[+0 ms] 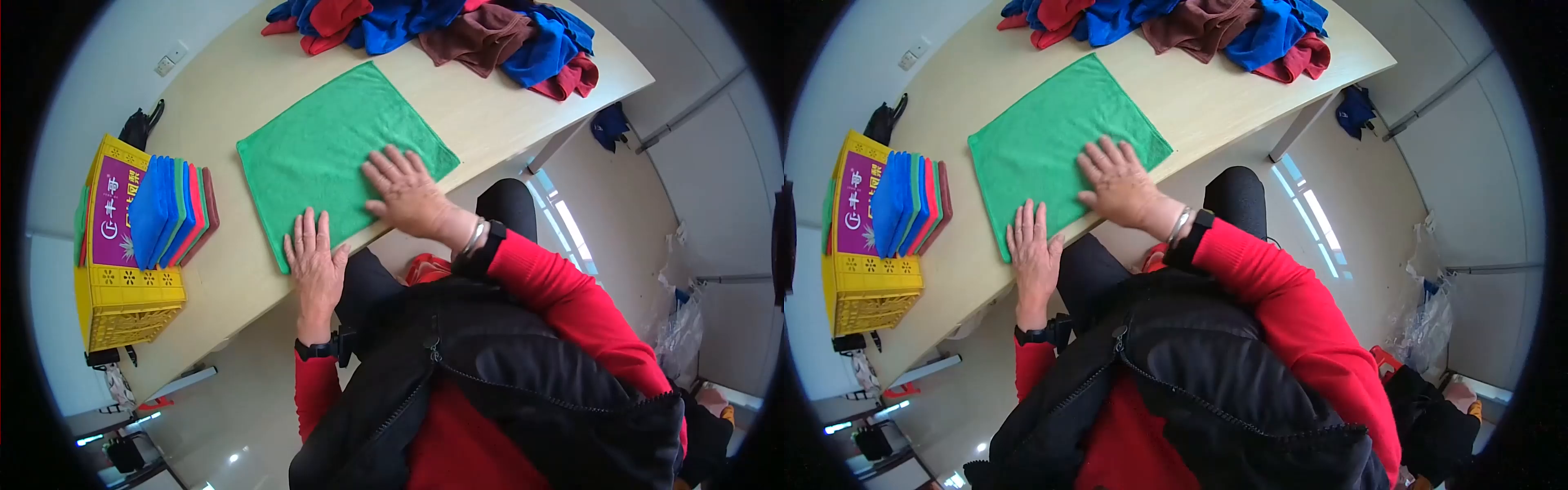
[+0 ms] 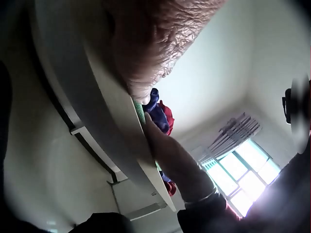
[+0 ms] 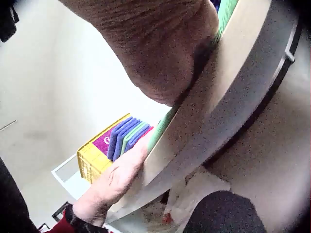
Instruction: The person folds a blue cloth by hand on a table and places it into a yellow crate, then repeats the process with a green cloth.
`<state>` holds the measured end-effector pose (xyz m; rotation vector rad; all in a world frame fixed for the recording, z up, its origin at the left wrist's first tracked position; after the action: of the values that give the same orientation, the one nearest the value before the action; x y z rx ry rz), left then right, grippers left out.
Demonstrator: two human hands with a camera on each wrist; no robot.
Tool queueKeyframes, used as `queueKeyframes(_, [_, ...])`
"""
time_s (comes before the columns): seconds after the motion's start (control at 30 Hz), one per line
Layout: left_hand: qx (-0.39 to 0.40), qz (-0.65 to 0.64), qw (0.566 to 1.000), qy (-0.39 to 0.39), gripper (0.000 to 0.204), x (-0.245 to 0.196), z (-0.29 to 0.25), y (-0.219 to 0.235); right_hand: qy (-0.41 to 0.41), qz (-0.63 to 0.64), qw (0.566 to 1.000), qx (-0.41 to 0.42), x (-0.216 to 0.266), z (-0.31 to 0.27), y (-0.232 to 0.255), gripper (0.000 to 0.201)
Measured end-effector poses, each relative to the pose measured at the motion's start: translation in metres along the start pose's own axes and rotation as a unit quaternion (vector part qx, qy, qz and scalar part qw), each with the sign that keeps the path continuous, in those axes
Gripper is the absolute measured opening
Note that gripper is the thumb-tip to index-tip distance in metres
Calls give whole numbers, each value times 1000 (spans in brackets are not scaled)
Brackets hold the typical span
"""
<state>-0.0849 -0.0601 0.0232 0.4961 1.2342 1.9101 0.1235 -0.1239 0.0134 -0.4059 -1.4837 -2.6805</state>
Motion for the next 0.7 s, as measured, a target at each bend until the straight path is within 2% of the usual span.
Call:
queueKeyframes(0.07, [4, -2, 1000, 7, 61, 2, -3, 3, -9, -27, 1000, -12, -30, -2, 11, 69])
queueKeyframes(0.13, [0, -3, 1000, 5, 60, 5, -7, 6, -69, -90, 994, -1, -61, -4, 24, 68])
queueKeyframes(0.17, [-5, -6, 1000, 2, 60, 6, -8, 6, -67, -91, 994, -4, -71, -3, 30, 68])
queueKeyframes(0.27, [-7, -19, 1000, 6, 59, 8, -9, 7, -136, -174, 975, 16, -92, -2, 48, 66])
queueKeyframes(0.3, [-6, -30, 999, 14, 58, 9, -6, 6, -136, -176, 975, 12, -91, 0, 46, 66])
queueKeyframes(0.4, [-13, -58, 998, 10, 58, 0, 9, 2, -55, -115, 991, -49, -55, 8, 26, 64])
queueKeyframes(0.43, [-22, -74, 997, -1, 57, -6, 21, -1, -56, -115, 991, -51, -40, 12, 20, 64])
queueKeyframes(0.5, [-35, -85, 996, -13, 57, -12, 38, -9, 22, -33, 999, -26, -6, 21, 8, 64])
queueKeyframes(0.57, [-22, -84, 996, -10, 56, -10, 47, -36, 20, -21, 999, -19, 5, 25, 1, 63])
queueKeyframes(0.63, [-16, -82, 996, -10, 55, -9, 51, -38, 12, 0, 1000, 3, 9, 28, -7, 63])
queueKeyframes(0.7, [-7, -27, 1000, 2, 55, -5, 44, -35, 6, -13, 1000, -8, -4, 24, -6, 62])
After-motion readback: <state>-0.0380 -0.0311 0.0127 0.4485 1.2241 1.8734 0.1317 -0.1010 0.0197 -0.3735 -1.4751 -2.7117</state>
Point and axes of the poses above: each hand's wrist, its own z-axis towards the middle knuckle, its own y-axis out of the back of the hand, x = y × z, the point moved 3 cm from there along z, towards the middle knuckle, and after that the axes turned 15 degrees about -x, right-handed, at the moved point
